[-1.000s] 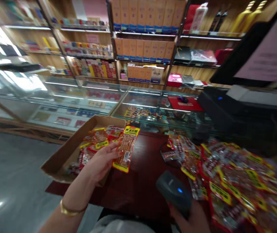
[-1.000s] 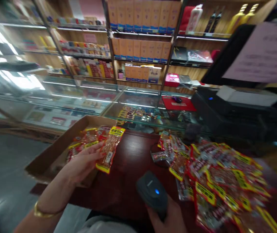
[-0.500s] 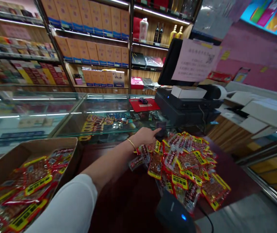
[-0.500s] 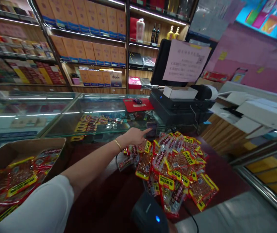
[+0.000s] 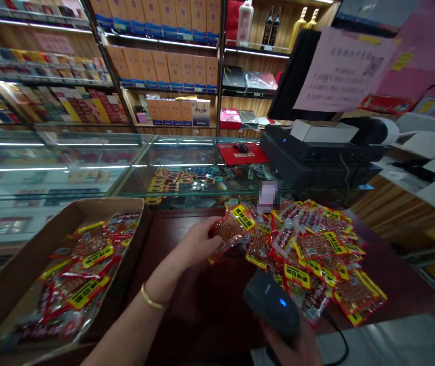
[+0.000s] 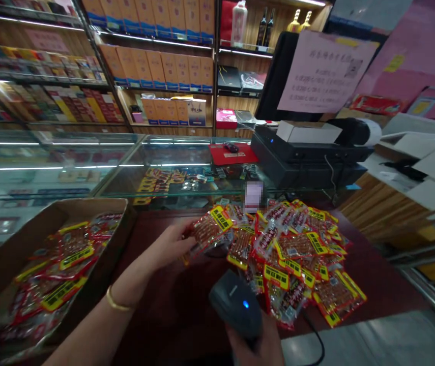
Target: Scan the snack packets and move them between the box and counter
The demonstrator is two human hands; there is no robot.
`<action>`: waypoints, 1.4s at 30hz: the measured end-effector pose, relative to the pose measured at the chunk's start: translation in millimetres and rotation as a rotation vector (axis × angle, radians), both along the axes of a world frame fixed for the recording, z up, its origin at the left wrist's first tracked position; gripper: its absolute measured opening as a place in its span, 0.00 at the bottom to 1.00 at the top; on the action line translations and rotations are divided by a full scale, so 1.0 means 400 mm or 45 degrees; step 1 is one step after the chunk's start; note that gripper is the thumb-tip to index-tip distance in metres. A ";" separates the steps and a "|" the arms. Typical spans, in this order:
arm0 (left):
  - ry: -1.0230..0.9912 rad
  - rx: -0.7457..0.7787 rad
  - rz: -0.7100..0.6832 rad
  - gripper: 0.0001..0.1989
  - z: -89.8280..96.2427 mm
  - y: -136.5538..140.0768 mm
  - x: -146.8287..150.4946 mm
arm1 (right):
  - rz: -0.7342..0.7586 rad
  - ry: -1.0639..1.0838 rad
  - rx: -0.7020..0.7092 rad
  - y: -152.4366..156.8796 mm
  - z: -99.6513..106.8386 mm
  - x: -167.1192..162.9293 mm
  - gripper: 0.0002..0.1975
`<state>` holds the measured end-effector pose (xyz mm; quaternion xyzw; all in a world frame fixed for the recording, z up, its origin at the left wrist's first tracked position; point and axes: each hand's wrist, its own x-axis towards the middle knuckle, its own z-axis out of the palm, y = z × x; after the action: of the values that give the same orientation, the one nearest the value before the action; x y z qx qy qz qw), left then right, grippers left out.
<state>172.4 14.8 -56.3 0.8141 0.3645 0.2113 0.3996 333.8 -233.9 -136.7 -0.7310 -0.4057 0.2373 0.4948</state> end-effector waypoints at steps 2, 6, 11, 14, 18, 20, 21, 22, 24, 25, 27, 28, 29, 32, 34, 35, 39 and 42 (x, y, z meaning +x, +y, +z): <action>-0.159 -0.366 0.141 0.20 -0.058 -0.044 -0.105 | 0.103 -0.079 -0.039 0.024 0.013 -0.031 0.13; -0.429 -0.848 0.506 0.20 -0.138 -0.107 -0.248 | 0.315 -0.132 -0.098 0.055 0.038 -0.092 0.12; -0.621 -0.937 0.628 0.22 -0.151 -0.124 -0.309 | 0.483 -0.180 -0.126 0.049 0.058 -0.134 0.13; -0.641 -0.967 0.612 0.22 -0.144 -0.115 -0.312 | 0.469 -0.210 -0.126 0.039 0.070 -0.144 0.15; -0.667 -1.009 0.590 0.22 -0.137 -0.106 -0.306 | 0.462 -0.241 -0.121 0.027 0.070 -0.142 0.14; -0.677 -1.019 0.585 0.21 -0.133 -0.106 -0.302 | 0.466 -0.241 -0.101 0.022 0.064 -0.136 0.14; -0.680 -1.022 0.582 0.21 -0.131 -0.106 -0.299 | 0.465 -0.241 -0.093 0.020 0.061 -0.133 0.15; -0.684 -1.023 0.580 0.21 -0.129 -0.107 -0.296 | 0.465 -0.241 -0.088 0.017 0.059 -0.130 0.15; -0.688 -1.019 0.580 0.20 -0.125 -0.110 -0.290 | 0.458 -0.239 -0.095 0.013 0.058 -0.126 0.15; -0.687 -1.013 0.584 0.20 -0.124 -0.112 -0.287 | 0.450 -0.239 -0.106 0.012 0.059 -0.124 0.15; -0.680 -1.003 0.598 0.19 -0.121 -0.113 -0.282 | 0.446 -0.236 -0.117 0.009 0.063 -0.120 0.16; -0.673 -1.002 0.605 0.19 -0.120 -0.113 -0.280 | 0.453 -0.234 -0.119 0.008 0.065 -0.118 0.16; -0.665 -1.004 0.609 0.19 -0.119 -0.112 -0.278 | 0.457 -0.232 -0.123 0.008 0.067 -0.116 0.16; -0.640 -1.026 0.604 0.19 -0.117 -0.109 -0.272 | 0.438 -0.228 -0.128 0.006 0.067 -0.110 0.15; -0.623 -1.042 0.584 0.20 -0.119 -0.109 -0.267 | 0.395 -0.235 -0.124 0.004 0.068 -0.108 0.15; -0.621 -1.044 0.584 0.20 -0.121 -0.110 -0.263 | 0.373 -0.241 -0.113 0.002 0.069 -0.107 0.15; -0.614 -1.069 0.541 0.24 -0.142 -0.111 -0.216 | 0.304 -0.227 -0.013 -0.002 0.082 -0.102 0.13; -0.494 -0.917 0.267 0.23 -0.154 -0.112 -0.119 | 0.231 -0.191 0.088 -0.014 0.086 -0.092 0.11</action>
<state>124.9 -30.1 -118.0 0.5261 0.4141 0.2593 0.6961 297.0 -239.4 -102.4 -0.6894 -0.5139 0.2117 0.4646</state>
